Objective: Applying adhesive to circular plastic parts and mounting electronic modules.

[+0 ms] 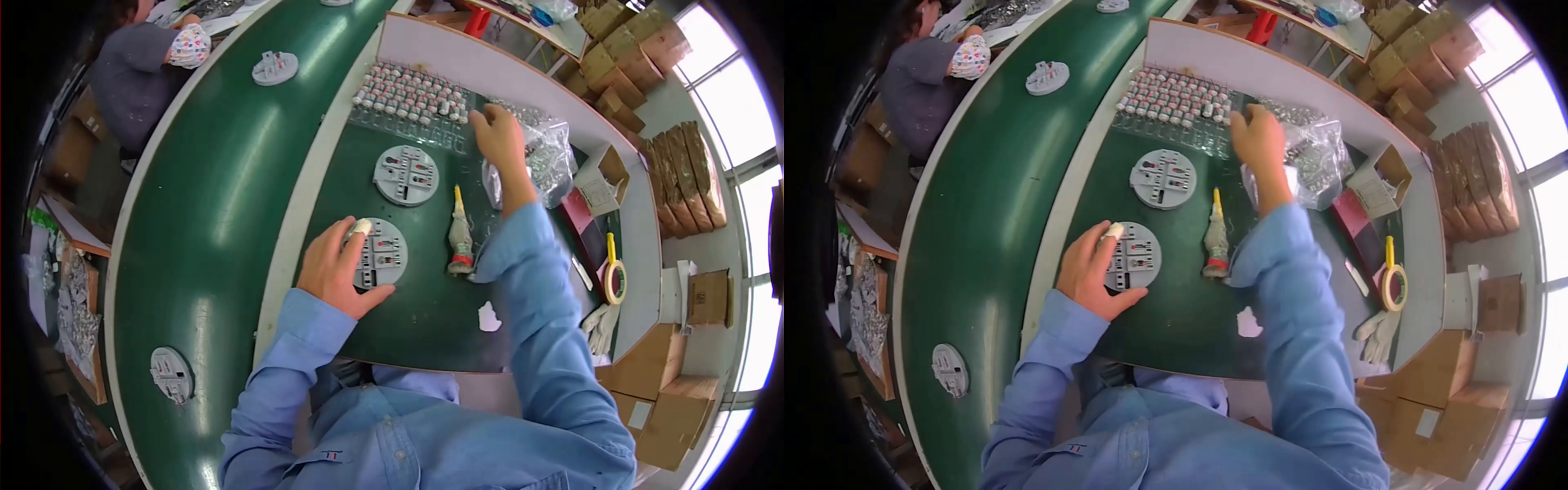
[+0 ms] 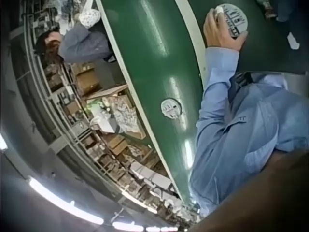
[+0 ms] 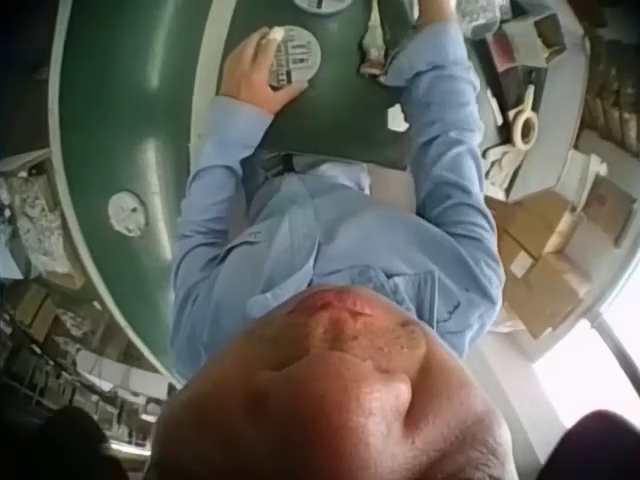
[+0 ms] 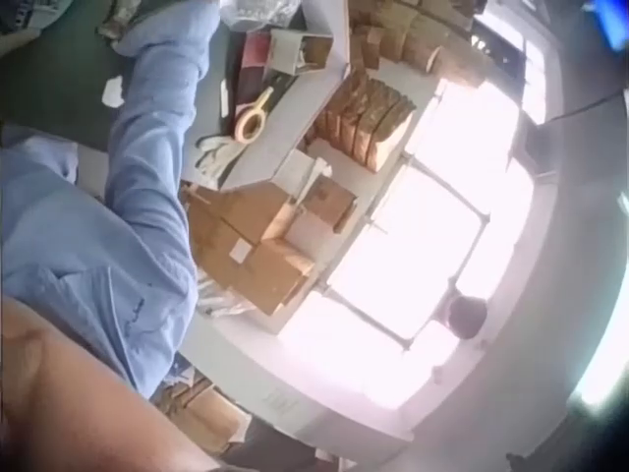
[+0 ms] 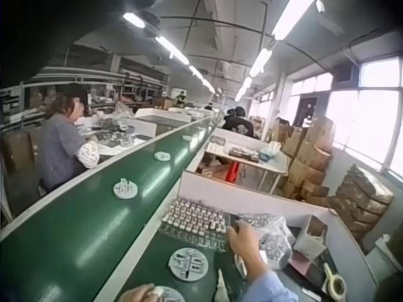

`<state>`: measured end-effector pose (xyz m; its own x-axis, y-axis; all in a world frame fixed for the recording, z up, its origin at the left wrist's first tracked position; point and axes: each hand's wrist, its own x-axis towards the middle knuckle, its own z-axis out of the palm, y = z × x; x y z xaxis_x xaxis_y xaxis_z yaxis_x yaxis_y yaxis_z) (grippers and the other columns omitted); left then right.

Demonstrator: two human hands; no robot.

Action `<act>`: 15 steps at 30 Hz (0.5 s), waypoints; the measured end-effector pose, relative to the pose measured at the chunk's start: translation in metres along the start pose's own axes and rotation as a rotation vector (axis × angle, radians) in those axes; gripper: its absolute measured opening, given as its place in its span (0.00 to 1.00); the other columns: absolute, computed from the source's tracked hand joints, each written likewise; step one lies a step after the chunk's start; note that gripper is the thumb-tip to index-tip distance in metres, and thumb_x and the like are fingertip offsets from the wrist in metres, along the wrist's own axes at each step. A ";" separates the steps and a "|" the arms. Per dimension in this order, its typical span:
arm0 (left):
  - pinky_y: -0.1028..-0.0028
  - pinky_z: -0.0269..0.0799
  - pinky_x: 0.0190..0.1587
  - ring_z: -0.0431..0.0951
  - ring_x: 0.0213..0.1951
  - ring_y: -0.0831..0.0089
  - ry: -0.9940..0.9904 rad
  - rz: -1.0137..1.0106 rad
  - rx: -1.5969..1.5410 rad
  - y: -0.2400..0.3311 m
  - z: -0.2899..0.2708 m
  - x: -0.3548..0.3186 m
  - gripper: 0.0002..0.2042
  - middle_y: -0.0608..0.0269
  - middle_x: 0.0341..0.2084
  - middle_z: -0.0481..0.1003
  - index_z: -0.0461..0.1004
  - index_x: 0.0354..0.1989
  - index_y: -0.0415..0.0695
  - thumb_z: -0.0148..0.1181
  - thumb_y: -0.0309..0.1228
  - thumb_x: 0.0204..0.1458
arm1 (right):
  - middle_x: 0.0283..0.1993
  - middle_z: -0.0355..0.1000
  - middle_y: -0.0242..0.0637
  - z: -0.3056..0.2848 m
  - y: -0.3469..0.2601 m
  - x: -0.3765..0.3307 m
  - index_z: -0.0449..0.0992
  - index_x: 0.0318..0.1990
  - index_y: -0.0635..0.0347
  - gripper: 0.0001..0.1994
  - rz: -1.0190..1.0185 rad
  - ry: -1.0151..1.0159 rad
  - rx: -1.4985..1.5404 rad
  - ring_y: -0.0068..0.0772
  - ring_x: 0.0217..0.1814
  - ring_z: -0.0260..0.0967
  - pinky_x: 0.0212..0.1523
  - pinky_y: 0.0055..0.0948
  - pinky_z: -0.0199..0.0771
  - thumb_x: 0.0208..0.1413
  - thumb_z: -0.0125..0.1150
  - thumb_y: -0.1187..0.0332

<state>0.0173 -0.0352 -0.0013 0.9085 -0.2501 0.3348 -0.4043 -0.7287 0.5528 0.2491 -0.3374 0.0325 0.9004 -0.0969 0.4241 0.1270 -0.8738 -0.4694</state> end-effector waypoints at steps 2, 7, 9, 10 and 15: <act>0.52 0.65 0.67 0.67 0.66 0.45 0.000 0.021 -0.032 -0.002 0.004 -0.001 0.46 0.44 0.66 0.65 0.68 0.66 0.39 0.82 0.44 0.37 | 0.45 0.82 0.54 0.023 0.027 0.020 0.83 0.50 0.63 0.24 0.023 -0.033 -0.147 0.60 0.49 0.79 0.51 0.50 0.78 0.62 0.60 0.49; 0.52 0.65 0.67 0.67 0.66 0.44 -0.008 -0.010 -0.022 -0.001 -0.001 -0.006 0.47 0.43 0.66 0.65 0.67 0.67 0.39 0.81 0.46 0.38 | 0.50 0.80 0.54 0.049 -0.001 0.006 0.86 0.46 0.58 0.21 0.271 -0.097 -0.270 0.57 0.56 0.77 0.56 0.50 0.76 0.61 0.60 0.50; 0.52 0.64 0.67 0.67 0.66 0.44 0.000 -0.016 -0.007 -0.003 -0.002 -0.007 0.47 0.43 0.66 0.65 0.67 0.67 0.39 0.81 0.46 0.39 | 0.51 0.79 0.53 0.051 -0.006 0.004 0.86 0.47 0.57 0.20 0.233 -0.063 -0.256 0.56 0.57 0.76 0.58 0.49 0.76 0.61 0.61 0.50; 0.52 0.64 0.67 0.67 0.66 0.44 0.000 -0.011 -0.007 -0.003 -0.002 -0.007 0.46 0.43 0.66 0.65 0.67 0.67 0.39 0.81 0.46 0.39 | 0.53 0.79 0.52 0.051 -0.006 0.002 0.86 0.47 0.57 0.20 0.206 -0.024 -0.258 0.54 0.59 0.75 0.59 0.49 0.75 0.61 0.61 0.51; 0.52 0.64 0.67 0.67 0.66 0.44 0.010 -0.001 -0.018 -0.001 -0.001 -0.007 0.46 0.42 0.66 0.65 0.67 0.67 0.38 0.81 0.46 0.39 | 0.61 0.75 0.43 0.066 -0.006 0.000 0.85 0.46 0.53 0.15 0.183 0.127 -0.256 0.51 0.63 0.72 0.61 0.47 0.74 0.61 0.61 0.56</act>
<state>0.0109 -0.0319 -0.0038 0.9078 -0.2430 0.3417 -0.4053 -0.7175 0.5665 0.2762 -0.3012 -0.0156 0.8374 -0.3079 0.4515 -0.1550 -0.9260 -0.3441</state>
